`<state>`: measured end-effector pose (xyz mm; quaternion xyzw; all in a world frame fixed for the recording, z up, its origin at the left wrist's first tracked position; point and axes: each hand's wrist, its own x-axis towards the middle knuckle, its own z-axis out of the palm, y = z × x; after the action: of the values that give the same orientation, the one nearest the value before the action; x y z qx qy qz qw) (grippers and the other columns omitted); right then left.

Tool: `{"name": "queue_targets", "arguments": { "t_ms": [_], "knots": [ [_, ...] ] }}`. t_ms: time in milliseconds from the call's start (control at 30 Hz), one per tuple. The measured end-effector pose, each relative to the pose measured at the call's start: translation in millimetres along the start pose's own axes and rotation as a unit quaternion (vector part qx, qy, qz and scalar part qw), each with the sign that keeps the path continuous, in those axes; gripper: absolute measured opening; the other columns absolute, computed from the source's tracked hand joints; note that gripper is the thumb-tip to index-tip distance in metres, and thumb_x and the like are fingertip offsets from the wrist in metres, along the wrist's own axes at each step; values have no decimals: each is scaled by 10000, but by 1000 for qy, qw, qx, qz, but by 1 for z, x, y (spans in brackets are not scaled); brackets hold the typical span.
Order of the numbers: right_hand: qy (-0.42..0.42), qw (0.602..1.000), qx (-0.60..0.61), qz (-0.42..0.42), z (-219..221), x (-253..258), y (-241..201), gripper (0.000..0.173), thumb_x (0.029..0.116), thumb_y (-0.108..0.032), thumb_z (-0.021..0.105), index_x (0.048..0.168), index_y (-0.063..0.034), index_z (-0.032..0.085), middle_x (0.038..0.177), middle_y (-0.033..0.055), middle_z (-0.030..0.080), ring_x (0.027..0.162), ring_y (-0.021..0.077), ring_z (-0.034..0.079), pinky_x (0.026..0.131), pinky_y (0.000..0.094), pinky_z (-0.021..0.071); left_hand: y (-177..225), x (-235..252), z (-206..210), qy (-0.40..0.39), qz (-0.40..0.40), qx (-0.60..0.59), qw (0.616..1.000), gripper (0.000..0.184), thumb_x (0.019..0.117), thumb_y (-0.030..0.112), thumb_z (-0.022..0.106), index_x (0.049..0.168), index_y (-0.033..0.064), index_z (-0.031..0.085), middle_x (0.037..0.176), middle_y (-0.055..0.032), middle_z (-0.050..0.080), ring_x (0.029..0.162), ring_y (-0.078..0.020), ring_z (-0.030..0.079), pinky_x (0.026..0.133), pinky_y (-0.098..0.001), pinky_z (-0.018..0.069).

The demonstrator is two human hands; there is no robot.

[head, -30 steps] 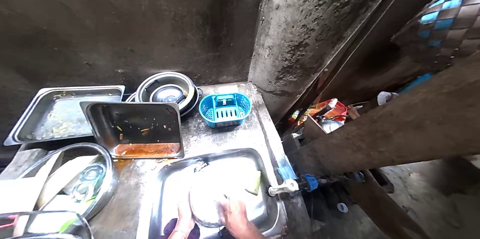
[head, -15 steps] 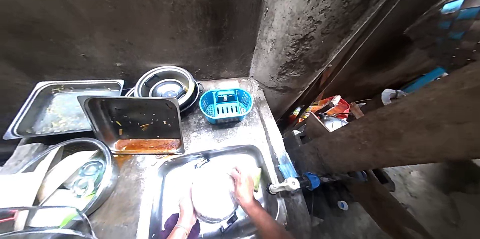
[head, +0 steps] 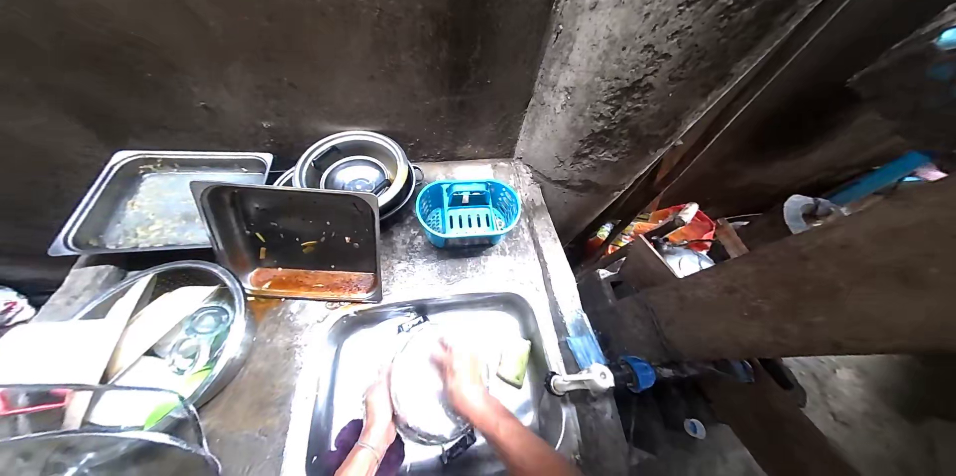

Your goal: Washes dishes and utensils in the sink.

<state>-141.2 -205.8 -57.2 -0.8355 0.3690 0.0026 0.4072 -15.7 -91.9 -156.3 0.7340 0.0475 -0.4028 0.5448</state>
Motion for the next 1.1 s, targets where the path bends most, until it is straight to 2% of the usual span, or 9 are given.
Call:
{"name": "queue_targets", "arguments": {
  "t_ms": [100, 200, 300, 400, 500, 600, 767, 967, 1100],
  "knots": [
    [10, 1000, 9, 1, -3, 4, -3, 302, 1038, -172, 520, 1266, -89, 700, 1336, 170, 636, 1245, 333, 606, 1043, 493, 500, 7, -5, 2, 11, 5, 21, 1000, 542, 1096, 433, 409, 1280, -40, 599, 1249, -239, 633, 1161, -327, 607, 985, -524, 499],
    [7, 994, 32, -106, 29, -27, -6, 229, 965, -105, 622, 1154, -68, 746, 1124, 200, 721, 994, 364, 724, 875, 530, 593, 11, 2, 8, 21, -8, -26, 999, 521, 1086, 433, 453, 1174, -42, 648, 1126, -231, 683, 1050, -326, 666, 910, -541, 545],
    [-10, 997, 22, -69, 11, 5, -2, 285, 1006, -142, 568, 1243, -111, 723, 1293, 171, 656, 1216, 332, 620, 1053, 475, 500, 15, -1, 8, 23, -4, -16, 1000, 497, 1084, 421, 464, 1146, -26, 671, 1115, -208, 700, 1048, -304, 678, 915, -526, 552],
    [68, 995, 2, -74, 12, 32, -7, 273, 1023, -240, 555, 1190, -142, 748, 1267, 131, 668, 1216, 298, 608, 1034, 438, 497, 23, -6, 11, 30, 12, 14, 999, 481, 1084, 404, 474, 1077, -31, 678, 1032, -200, 696, 968, -290, 674, 864, -506, 548],
    [-10, 984, -3, -175, 36, -14, -27, 204, 984, -109, 601, 1120, -76, 749, 1222, 168, 702, 1069, 342, 709, 892, 524, 595, 22, -5, 6, 22, 25, 96, 995, 485, 1097, 350, 446, 1054, -74, 678, 1030, -240, 683, 978, -330, 658, 887, -528, 529],
    [-34, 978, -36, -204, 45, -16, -23, 206, 984, -110, 598, 1128, -100, 746, 1240, 166, 687, 1106, 352, 688, 900, 539, 583, 24, -7, 6, 4, 49, 198, 979, 471, 1104, 307, 431, 1107, -95, 676, 1087, -282, 676, 1059, -382, 646, 952, -556, 500],
    [38, 989, -70, -123, 8, 46, -14, 293, 1033, -274, 529, 1157, -130, 753, 1229, 141, 673, 1205, 337, 595, 1021, 475, 484, 25, -1, 14, 22, 17, 47, 999, 534, 1066, 454, 494, 915, -15, 698, 837, -175, 679, 775, -286, 669, 727, -514, 555],
    [-60, 983, -47, -166, 40, -51, 15, 350, 1029, -182, 558, 1359, -230, 665, 1236, 150, 702, 1064, 347, 704, 901, 540, 577, 19, -1, 2, 30, 8, 86, 996, 475, 1082, 370, 483, 1151, -71, 645, 1148, -266, 645, 1091, -357, 612, 945, -542, 491],
    [50, 996, -74, -16, 17, -33, 34, 276, 960, -149, 605, 1190, -94, 747, 1249, 165, 696, 1171, 351, 660, 989, 526, 532, 26, -12, 7, 27, -2, 70, 997, 487, 1094, 379, 458, 1223, -67, 605, 1157, -262, 625, 1054, -346, 600, 915, -532, 488]
  ]
}}
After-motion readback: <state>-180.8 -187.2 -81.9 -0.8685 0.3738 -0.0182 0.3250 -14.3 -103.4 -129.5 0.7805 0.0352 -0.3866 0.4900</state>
